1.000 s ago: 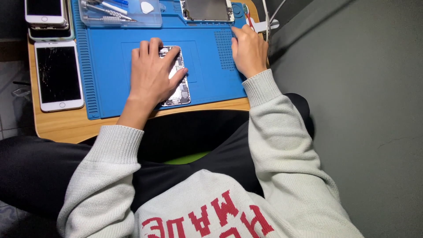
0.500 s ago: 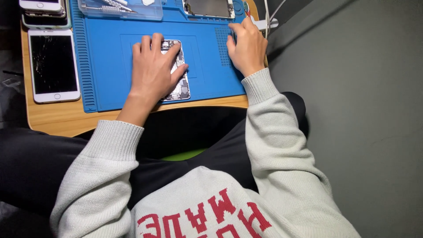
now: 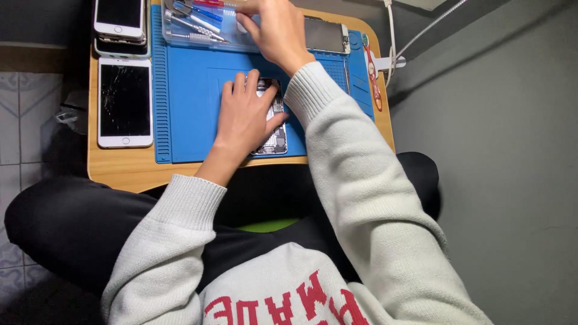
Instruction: Cleaning adhesive residue from a smartphone chassis using a small metal tool at a repair station.
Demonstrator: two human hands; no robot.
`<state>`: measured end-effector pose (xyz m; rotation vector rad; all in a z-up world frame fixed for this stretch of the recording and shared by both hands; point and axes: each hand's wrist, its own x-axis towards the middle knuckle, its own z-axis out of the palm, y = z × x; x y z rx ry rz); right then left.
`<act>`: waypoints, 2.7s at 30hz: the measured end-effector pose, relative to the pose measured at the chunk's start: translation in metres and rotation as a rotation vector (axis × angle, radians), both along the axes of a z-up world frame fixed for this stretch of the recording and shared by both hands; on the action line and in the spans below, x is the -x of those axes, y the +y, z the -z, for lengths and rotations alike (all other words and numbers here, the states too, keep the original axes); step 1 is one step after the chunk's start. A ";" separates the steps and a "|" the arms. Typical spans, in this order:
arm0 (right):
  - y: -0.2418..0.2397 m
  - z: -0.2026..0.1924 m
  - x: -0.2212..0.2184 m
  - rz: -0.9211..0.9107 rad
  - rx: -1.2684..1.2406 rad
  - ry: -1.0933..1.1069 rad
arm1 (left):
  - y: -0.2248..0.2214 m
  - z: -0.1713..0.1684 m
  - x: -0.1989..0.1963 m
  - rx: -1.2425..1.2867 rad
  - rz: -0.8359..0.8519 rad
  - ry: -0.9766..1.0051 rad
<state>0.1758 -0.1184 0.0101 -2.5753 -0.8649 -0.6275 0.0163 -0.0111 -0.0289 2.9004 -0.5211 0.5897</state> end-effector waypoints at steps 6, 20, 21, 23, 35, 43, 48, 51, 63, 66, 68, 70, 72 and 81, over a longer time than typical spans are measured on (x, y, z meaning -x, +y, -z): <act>0.034 0.034 -0.027 -0.086 0.173 -0.182 | -0.008 0.010 0.002 -0.001 -0.039 0.076; -0.045 -0.032 0.019 -0.005 -0.368 0.091 | -0.014 0.016 0.008 -0.003 -0.078 0.075; -0.049 -0.047 0.036 -0.021 -0.423 -0.017 | -0.013 0.016 0.010 0.005 -0.076 0.076; -0.063 -0.049 0.054 -0.014 -0.402 -0.040 | -0.013 0.018 0.010 0.009 -0.072 0.085; -0.084 -0.015 0.093 0.061 -0.256 0.024 | -0.008 0.013 0.012 0.045 -0.045 0.025; -0.082 0.013 0.096 -0.074 -0.427 0.219 | -0.007 0.009 0.013 0.043 -0.043 0.019; -0.083 0.026 0.094 -0.186 -0.414 0.119 | -0.007 0.007 0.012 0.008 -0.049 0.022; -0.088 0.027 0.093 -0.177 -0.340 0.108 | -0.007 0.009 0.012 0.013 -0.048 0.025; -0.070 0.035 0.097 -0.232 -0.465 0.166 | -0.007 0.008 0.013 -0.019 -0.052 0.007; -0.070 0.036 0.095 -0.228 -0.475 0.178 | -0.007 0.007 0.013 -0.014 -0.049 0.022; -0.070 0.036 0.096 -0.222 -0.468 0.182 | -0.007 0.008 0.013 -0.016 -0.050 0.019; -0.070 0.036 0.096 -0.215 -0.462 0.186 | -0.007 0.008 0.013 -0.018 -0.050 0.016; -0.069 0.036 0.096 -0.214 -0.452 0.176 | -0.007 0.007 0.013 -0.025 -0.052 0.010; -0.070 0.037 0.096 -0.218 -0.393 0.116 | -0.006 0.006 0.012 -0.007 -0.047 0.019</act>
